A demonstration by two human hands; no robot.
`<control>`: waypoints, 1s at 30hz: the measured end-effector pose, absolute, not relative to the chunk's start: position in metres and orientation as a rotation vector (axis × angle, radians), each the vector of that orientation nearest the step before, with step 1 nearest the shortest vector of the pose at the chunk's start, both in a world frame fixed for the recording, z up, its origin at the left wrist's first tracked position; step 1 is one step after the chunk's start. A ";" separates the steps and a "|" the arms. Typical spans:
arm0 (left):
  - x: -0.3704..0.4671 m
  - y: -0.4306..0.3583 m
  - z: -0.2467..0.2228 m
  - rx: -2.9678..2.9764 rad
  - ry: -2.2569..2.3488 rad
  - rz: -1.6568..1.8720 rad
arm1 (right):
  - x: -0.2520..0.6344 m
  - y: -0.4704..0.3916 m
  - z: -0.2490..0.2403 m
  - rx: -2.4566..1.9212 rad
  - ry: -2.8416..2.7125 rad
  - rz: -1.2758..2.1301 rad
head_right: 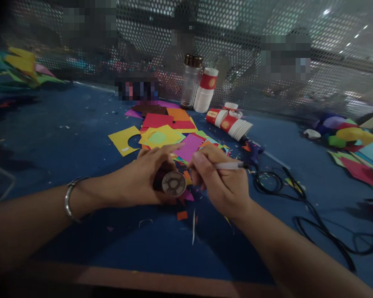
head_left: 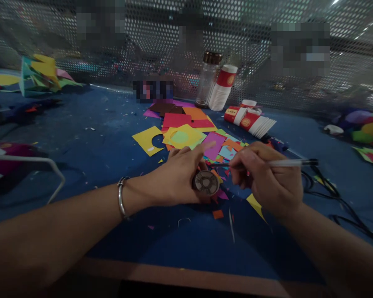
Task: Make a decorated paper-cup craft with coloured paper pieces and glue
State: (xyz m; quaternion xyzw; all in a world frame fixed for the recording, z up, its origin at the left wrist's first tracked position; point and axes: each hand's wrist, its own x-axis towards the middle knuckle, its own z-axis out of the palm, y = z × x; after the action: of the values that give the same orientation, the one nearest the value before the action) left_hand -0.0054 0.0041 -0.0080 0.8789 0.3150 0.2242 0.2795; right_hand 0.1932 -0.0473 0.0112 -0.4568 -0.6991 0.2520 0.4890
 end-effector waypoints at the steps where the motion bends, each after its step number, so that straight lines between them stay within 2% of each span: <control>1: -0.006 0.004 -0.008 2.356 0.863 0.660 | 0.195 -0.047 0.013 -1.113 -1.642 0.591; 5: -0.009 0.000 -0.003 2.421 0.973 0.850 | 0.202 -0.040 0.016 -1.136 -1.554 0.495; 10: -0.008 -0.007 0.002 2.553 1.012 1.061 | 0.208 -0.035 0.015 -1.278 -1.712 0.492; 15: -0.007 -0.009 0.004 2.632 0.975 1.059 | 0.205 -0.034 0.017 -1.291 -1.859 0.490; 22: -0.004 -0.008 0.002 2.715 0.912 1.038 | 0.203 -0.031 0.018 -1.180 -1.773 0.749; 26: -0.002 -0.009 0.001 2.602 0.914 1.060 | 0.204 -0.031 0.016 -1.151 -1.668 0.874; 30: 0.000 -0.006 -0.005 2.160 0.842 1.056 | 0.206 -0.030 0.013 -1.145 -1.624 0.880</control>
State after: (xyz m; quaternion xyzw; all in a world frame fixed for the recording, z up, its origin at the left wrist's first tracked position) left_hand -0.0003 -0.0061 -0.0046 0.8107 0.3161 0.3963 0.2928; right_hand 0.2058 -0.0301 0.0128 -0.4663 -0.6613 0.3585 0.4657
